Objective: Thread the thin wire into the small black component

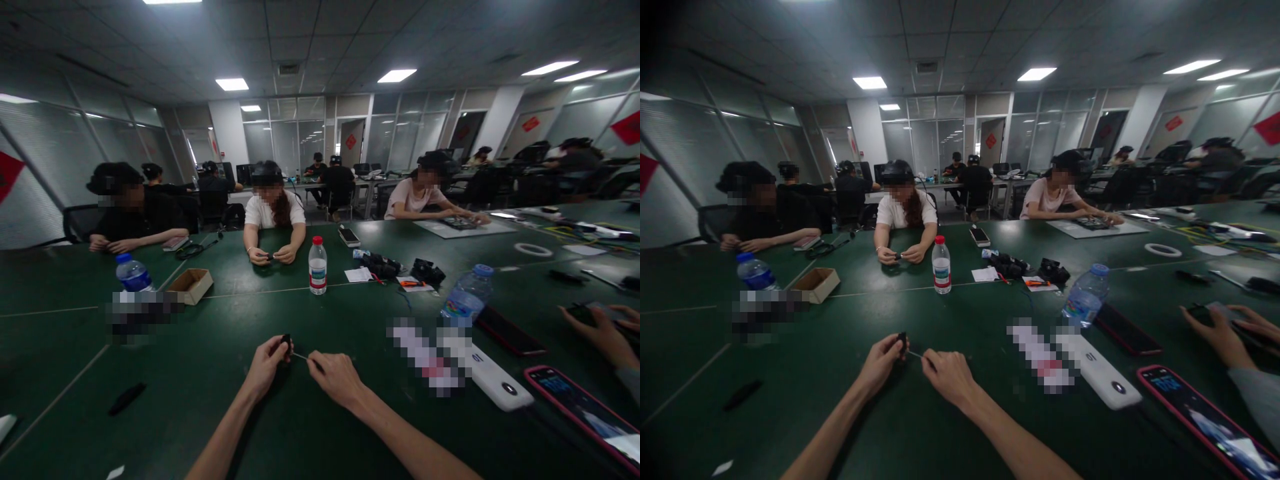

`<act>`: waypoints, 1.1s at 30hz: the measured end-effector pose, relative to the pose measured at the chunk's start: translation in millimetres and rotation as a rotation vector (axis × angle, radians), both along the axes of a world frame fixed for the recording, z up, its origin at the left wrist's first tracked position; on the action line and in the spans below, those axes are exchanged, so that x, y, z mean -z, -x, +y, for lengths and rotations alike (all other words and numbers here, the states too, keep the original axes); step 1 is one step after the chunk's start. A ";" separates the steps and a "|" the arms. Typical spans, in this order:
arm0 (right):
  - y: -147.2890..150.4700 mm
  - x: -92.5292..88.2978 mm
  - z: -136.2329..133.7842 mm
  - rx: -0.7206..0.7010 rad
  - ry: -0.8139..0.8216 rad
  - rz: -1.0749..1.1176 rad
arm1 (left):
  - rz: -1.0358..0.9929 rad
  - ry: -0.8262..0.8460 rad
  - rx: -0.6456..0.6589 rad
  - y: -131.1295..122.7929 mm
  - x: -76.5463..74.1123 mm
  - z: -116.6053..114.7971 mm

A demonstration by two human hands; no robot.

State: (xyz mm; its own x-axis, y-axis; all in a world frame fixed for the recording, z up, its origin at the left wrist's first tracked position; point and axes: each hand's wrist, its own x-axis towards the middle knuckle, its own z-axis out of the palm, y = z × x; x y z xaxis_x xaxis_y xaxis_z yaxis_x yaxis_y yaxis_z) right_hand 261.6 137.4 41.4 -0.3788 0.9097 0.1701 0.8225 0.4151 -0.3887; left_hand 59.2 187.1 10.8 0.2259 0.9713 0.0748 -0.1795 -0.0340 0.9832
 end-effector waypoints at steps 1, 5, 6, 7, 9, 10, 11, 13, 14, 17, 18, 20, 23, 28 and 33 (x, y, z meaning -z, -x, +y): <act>0.0 -0.2 0.0 -0.002 0.001 0.003 | -0.013 0.009 -0.003 -0.4 0.8 0.1; -1.0 -2.8 0.6 0.030 0.020 0.052 | -0.055 0.037 -0.016 -1.6 3.7 0.7; -1.6 -3.4 0.9 0.047 0.030 0.073 | -0.070 0.048 -0.023 -1.8 4.4 0.9; -2.1 -3.9 1.1 0.058 0.038 0.088 | -0.085 0.060 -0.030 -1.9 5.0 1.2; -2.8 -3.9 1.3 0.051 0.043 0.091 | -0.113 0.086 -0.042 -2.1 5.8 1.6; -2.9 -3.6 1.3 0.036 0.041 0.081 | -0.125 0.098 -0.049 -2.1 6.0 1.8; -2.9 -3.2 1.2 0.022 0.037 0.069 | -0.134 0.108 -0.052 -2.0 6.2 1.8; -2.3 -2.2 0.9 0.005 0.027 0.052 | -0.142 0.119 -0.046 -1.8 6.5 1.9; -1.9 -1.8 0.9 0.007 0.020 0.047 | -0.143 0.120 -0.041 -1.7 6.8 1.9; -0.6 -1.0 1.0 0.024 -0.012 0.021 | -0.129 0.114 -0.031 -1.6 8.3 2.3; -0.3 -0.8 1.2 0.029 -0.021 0.009 | -0.124 0.109 -0.030 -1.6 8.9 2.5; 0.0 -0.4 1.6 0.036 -0.031 -0.013 | -0.119 0.091 -0.025 -1.6 10.3 3.1; -0.3 0.1 1.9 0.031 -0.036 -0.015 | -0.119 0.073 -0.015 -1.0 11.5 3.6; -0.9 1.0 2.1 0.016 -0.029 -0.007 | -0.112 0.065 -0.002 0.1 10.7 3.1; 0.0 -0.8 1.5 0.021 -0.007 0.007 | -0.103 0.062 -0.018 -0.4 8.7 2.1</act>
State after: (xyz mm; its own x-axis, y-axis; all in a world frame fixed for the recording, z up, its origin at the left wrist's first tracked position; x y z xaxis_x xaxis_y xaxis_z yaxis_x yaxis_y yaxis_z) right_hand 261.6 138.9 42.2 -0.3584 0.9162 0.1795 0.8282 0.4007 -0.3917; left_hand 59.7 189.2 2.0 0.2024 0.9786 0.0364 -0.2798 0.0222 0.9598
